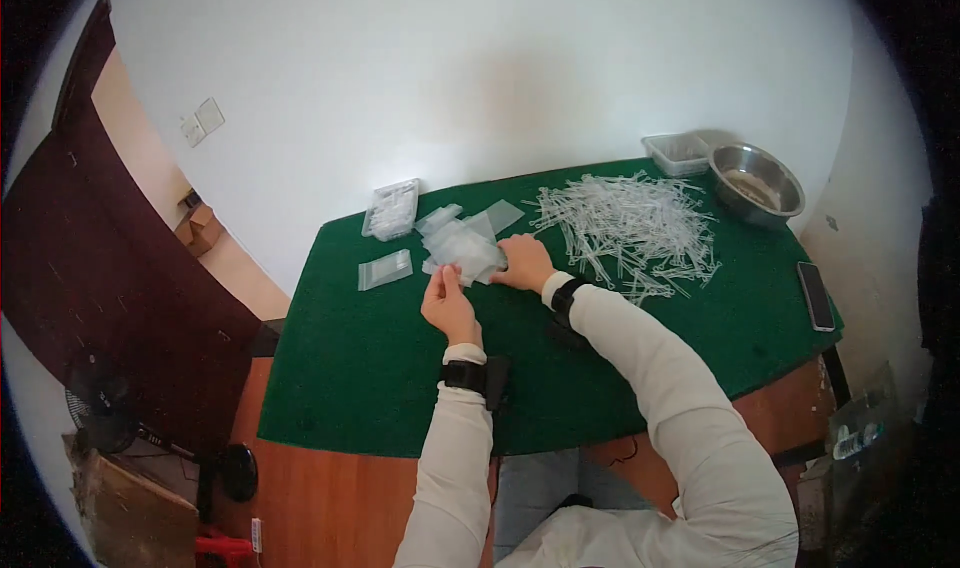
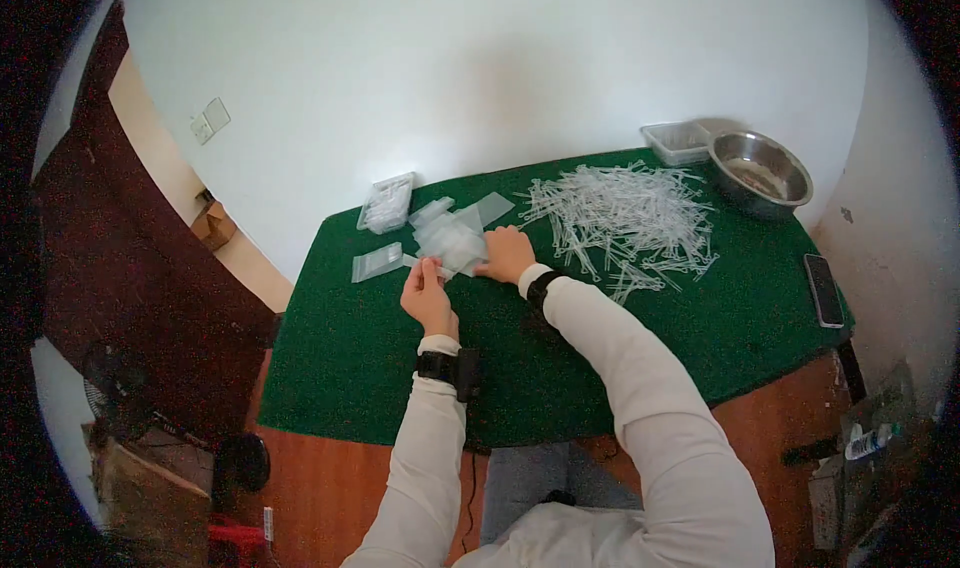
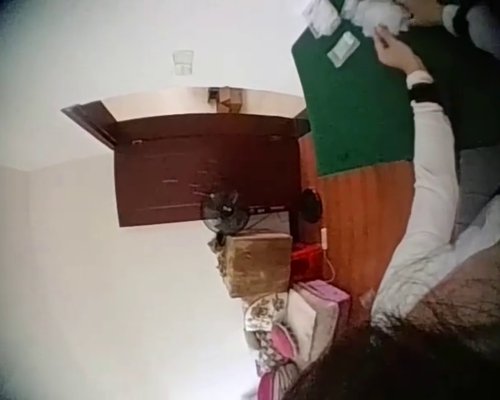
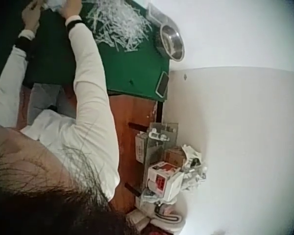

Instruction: The person picks up plastic fasteners by hand, places them into small plastic bags, and seals the bags. They repeat this process several times before reaching up to press a light switch on the wall.

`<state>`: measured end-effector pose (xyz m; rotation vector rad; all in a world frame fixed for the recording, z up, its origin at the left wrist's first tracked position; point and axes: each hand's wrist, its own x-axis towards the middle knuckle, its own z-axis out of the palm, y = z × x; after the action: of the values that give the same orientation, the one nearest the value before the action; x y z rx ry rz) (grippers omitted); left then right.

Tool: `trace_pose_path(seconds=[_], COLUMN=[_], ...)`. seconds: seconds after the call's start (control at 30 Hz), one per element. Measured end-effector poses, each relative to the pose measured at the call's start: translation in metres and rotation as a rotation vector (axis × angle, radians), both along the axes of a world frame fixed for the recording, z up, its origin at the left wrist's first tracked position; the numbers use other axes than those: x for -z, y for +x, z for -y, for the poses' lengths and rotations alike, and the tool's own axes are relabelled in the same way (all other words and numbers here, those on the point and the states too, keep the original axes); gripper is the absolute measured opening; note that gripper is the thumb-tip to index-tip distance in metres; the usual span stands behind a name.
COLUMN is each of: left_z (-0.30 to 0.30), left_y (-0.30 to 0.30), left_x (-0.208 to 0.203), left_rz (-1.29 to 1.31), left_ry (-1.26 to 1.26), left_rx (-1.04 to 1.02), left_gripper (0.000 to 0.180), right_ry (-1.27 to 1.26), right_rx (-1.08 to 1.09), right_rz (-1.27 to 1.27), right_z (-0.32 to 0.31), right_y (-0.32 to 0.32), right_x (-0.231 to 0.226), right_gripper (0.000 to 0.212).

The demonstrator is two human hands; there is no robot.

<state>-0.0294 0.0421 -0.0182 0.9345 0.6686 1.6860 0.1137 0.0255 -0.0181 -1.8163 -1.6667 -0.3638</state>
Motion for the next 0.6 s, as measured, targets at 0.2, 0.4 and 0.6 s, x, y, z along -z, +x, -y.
trace_pose_path(seconds=[0.2, 0.4, 0.6], left_z=[-0.002, 0.006, 0.007], left_y=[0.0, 0.003, -0.001], left_x=[0.003, -0.002, -0.002], left_rz=[-0.065, -0.015, -0.028], left_ry=[0.014, -0.033, -0.043], left_rx=[0.005, 0.104, 0.208], left_gripper=[0.017, 0.019, 0.02], right_ry=[-0.091, -0.021, -0.654], right_rx=[0.006, -0.112, -0.452], right_rz=[-0.125, -0.237, -0.639], right_z=[-0.011, 0.021, 0.074], right_y=[0.011, 0.043, 0.064], right_x=[0.002, -0.021, -0.096], right_gripper=[0.02, 0.019, 0.018])
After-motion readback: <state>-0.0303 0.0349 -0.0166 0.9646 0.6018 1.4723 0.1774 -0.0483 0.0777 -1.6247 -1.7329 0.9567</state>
